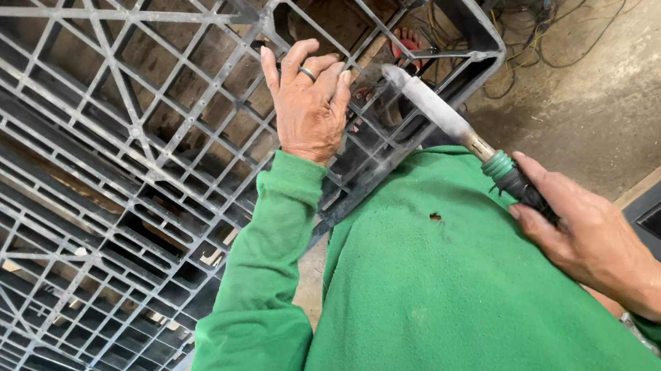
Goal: The person uses a hot air gun to melt and fuse sections of a black plastic crate. They repeatedly apply heat to specific joints and press the softened plastic together with their fingers to form a bond.
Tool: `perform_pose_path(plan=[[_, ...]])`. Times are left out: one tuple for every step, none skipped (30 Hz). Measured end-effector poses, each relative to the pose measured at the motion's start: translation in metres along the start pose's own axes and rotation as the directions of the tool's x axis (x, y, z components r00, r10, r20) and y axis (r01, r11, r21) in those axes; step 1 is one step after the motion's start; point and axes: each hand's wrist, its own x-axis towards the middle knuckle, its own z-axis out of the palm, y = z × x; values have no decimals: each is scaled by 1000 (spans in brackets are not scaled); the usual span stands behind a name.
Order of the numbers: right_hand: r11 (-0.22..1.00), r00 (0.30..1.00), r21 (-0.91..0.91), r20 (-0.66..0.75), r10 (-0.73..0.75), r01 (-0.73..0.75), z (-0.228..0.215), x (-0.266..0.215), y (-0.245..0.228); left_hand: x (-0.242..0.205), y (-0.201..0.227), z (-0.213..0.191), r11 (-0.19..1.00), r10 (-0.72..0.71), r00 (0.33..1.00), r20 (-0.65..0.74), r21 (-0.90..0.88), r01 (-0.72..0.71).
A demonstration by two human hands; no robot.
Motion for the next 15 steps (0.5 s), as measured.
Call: perform_pose_path(plan=[[975,998,-220,-46,-49,37,-2,-4,-4,0,0,0,1000,3,1000,-3,-4,-3],[949,980,-290,-108,-164,126,-5,-7,-7,1,0,0,1000,5,1000,-6,-7,-5],[908,947,-365,-160,-279,206,-8,-9,-8,0,0,0,1000,8,1000,-8,-12,-8],[853,898,-443,-199,-393,276,-11,-10,-7,0,0,1,1000,9,1000,-5,-9,-9],[808,872,-508,-200,-446,297,-13,-9,-6,0,-1,0,1000,12,1000,-3,-4,-12],[758,845,-572,-196,-498,314,-16,-7,-4,0,0,0,1000,14,1000,0,0,-14],[702,813,-633,-192,-550,325,-18,-6,-1,0,0,0,1000,18,1000,0,-6,-18],[766,848,-569,-208,-488,301,-19,-7,1,1,0,0,1000,22,1000,1,-12,-22],[821,878,-497,-213,-428,280,-20,-7,3,1,1,-1,1000,19,1000,2,-12,-19],[870,905,-423,-212,-368,254,-20,-8,3,2,1,-1,1000,17,1000,8,-6,-17],[935,941,-293,-211,-266,199,-16,-11,4,0,0,-1,1000,11,1000,15,5,-11],[978,968,-161,-192,-164,134,-13,-15,3,-1,-1,-1,1000,5,1000,21,16,-5],[998,986,-28,-154,-61,57,-10,-19,2,-1,-2,-1,1000,6,1000,16,10,-6],[995,973,-20,-208,-100,98,-8,-22,0,-1,-2,0,1000,7,1000,11,5,-7],[991,955,-12,-264,-134,136,-5,-27,0,-1,-4,1,1000,12,1000,9,-3,-12]])
